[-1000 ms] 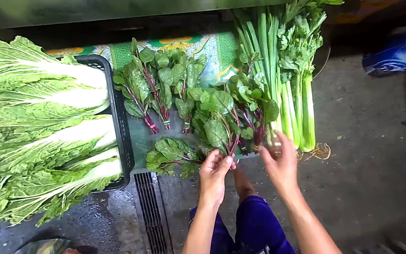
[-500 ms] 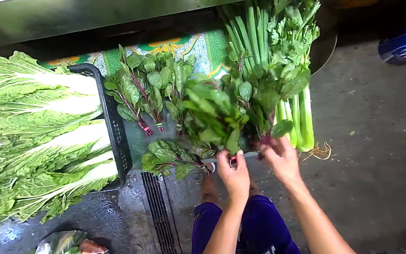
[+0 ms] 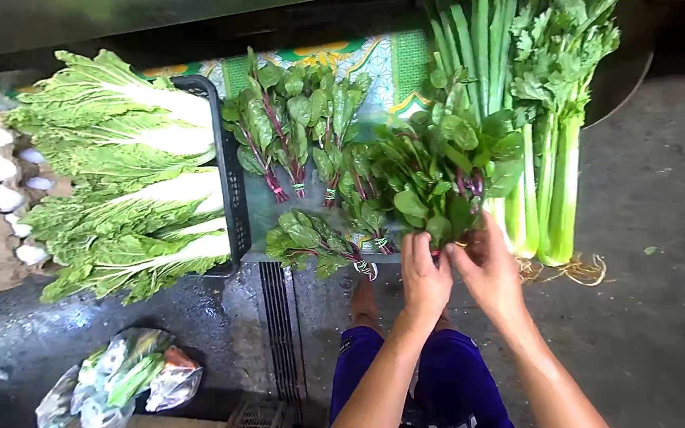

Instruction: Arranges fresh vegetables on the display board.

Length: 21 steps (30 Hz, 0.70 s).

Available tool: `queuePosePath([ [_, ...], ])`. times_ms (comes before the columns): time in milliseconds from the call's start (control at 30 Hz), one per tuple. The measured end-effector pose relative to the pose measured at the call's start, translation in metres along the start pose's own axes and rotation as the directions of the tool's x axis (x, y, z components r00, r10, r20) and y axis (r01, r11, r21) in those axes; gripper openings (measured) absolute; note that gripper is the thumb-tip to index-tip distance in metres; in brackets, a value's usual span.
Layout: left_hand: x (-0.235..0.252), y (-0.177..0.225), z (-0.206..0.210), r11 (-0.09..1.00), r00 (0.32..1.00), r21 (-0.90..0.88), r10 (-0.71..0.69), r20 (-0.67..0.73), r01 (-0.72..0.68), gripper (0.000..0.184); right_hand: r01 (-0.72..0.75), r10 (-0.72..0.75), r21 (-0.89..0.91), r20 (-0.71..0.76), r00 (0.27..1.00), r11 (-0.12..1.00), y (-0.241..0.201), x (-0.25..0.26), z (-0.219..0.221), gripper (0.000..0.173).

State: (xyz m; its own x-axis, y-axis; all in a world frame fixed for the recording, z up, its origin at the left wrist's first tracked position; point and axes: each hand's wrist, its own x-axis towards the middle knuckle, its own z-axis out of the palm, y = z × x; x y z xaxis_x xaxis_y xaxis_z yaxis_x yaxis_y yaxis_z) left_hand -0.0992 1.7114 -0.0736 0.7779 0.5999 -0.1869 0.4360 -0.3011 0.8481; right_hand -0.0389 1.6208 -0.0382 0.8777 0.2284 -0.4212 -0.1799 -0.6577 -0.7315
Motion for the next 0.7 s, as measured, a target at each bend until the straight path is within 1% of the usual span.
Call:
queuePosePath([
  [67, 0.001, 0.004, -0.009, 0.993, 0.997, -0.104, -0.048, 0.058, 0.054, 0.032, -0.051, 0.052, 0.133, -0.001, 0.999, 0.990, -0.005, -0.002, 0.001, 0.084],
  [133, 0.003, 0.010, -0.020, 0.982, 0.990, -0.166, -0.072, 0.118, 0.091, 0.035, -0.097, 0.095, 0.284, 0.019, 0.995, 0.954, -0.007, -0.002, 0.001, 0.090],
  [233, 0.007, 0.014, -0.032, 0.980, 0.976, -0.190, -0.013, 0.220, 0.056, 0.036, -0.183, 0.149, 0.494, 0.109, 0.983, 0.850, -0.007, 0.002, 0.003, 0.096],
  [300, 0.007, 0.018, -0.037, 0.984, 0.963, -0.171, 0.004, 0.270, 0.044, 0.041, -0.195, 0.153, 0.580, 0.122, 0.981, 0.791, -0.006, 0.004, 0.004, 0.093],
  [333, 0.006, 0.020, -0.041, 0.982, 0.960, -0.179, -0.009, 0.282, 0.061, 0.043, -0.197, 0.153, 0.618, 0.124, 0.980, 0.761, -0.006, 0.005, 0.005, 0.091],
  [367, 0.002, 0.021, -0.046, 0.975, 0.962, -0.205, -0.031, 0.272, 0.089, 0.043, -0.201, 0.152, 0.648, 0.132, 0.980, 0.734, -0.005, 0.006, 0.005, 0.089],
  [400, -0.005, 0.021, -0.051, 0.961, 0.971, -0.246, -0.070, 0.229, 0.128, 0.041, -0.211, 0.158, 0.667, 0.139, 0.978, 0.715, -0.005, 0.006, 0.004, 0.088],
  [433, -0.015, 0.019, -0.055, 0.938, 0.980, -0.299, -0.140, 0.143, 0.178, 0.039, -0.222, 0.167, 0.677, 0.147, 0.975, 0.702, -0.005, 0.006, 0.003, 0.087],
  [467, -0.027, 0.014, -0.059, 0.908, 0.969, -0.342, -0.245, 0.032, 0.241, 0.036, -0.230, 0.175, 0.680, 0.150, 0.973, 0.696, -0.005, 0.006, 0.002, 0.086],
  [500, -0.038, 0.006, -0.063, 0.867, 0.924, -0.379, -0.375, -0.071, 0.323, 0.035, -0.236, 0.178, 0.683, 0.157, 0.972, 0.691, -0.005, 0.006, 0.002, 0.085],
  [533, -0.046, -0.006, -0.067, 0.809, 0.849, -0.421, -0.508, -0.146, 0.411, 0.037, -0.242, 0.175, 0.693, 0.167, 0.970, 0.679, -0.005, 0.007, 0.001, 0.084],
  [567, -0.049, -0.020, -0.070, 0.735, 0.759, -0.469, -0.624, -0.185, 0.490, 0.041, -0.251, 0.173, 0.703, 0.182, 0.968, 0.666, -0.005, 0.007, 0.000, 0.083],
  [600, -0.050, -0.031, -0.073, 0.657, 0.678, -0.524, -0.710, -0.189, 0.542, 0.046, -0.259, 0.174, 0.709, 0.192, 0.966, 0.655, -0.005, 0.006, -0.001, 0.082],
  [633, -0.047, -0.040, -0.076, 0.581, 0.613, -0.582, -0.772, -0.170, 0.570, 0.048, -0.262, 0.175, 0.714, 0.195, 0.965, 0.649, -0.005, 0.007, -0.001, 0.081],
  [667, -0.042, -0.045, -0.078, 0.526, 0.571, -0.617, -0.808, -0.146, 0.586, 0.048, -0.264, 0.177, 0.716, 0.196, 0.965, 0.647, -0.004, 0.007, -0.001, 0.080],
  [700, -0.038, -0.050, -0.078, 0.495, 0.558, -0.624, -0.822, -0.112, 0.605, 0.049, -0.265, 0.181, 0.717, 0.194, 0.964, 0.645, -0.003, 0.007, -0.001, 0.079],
])
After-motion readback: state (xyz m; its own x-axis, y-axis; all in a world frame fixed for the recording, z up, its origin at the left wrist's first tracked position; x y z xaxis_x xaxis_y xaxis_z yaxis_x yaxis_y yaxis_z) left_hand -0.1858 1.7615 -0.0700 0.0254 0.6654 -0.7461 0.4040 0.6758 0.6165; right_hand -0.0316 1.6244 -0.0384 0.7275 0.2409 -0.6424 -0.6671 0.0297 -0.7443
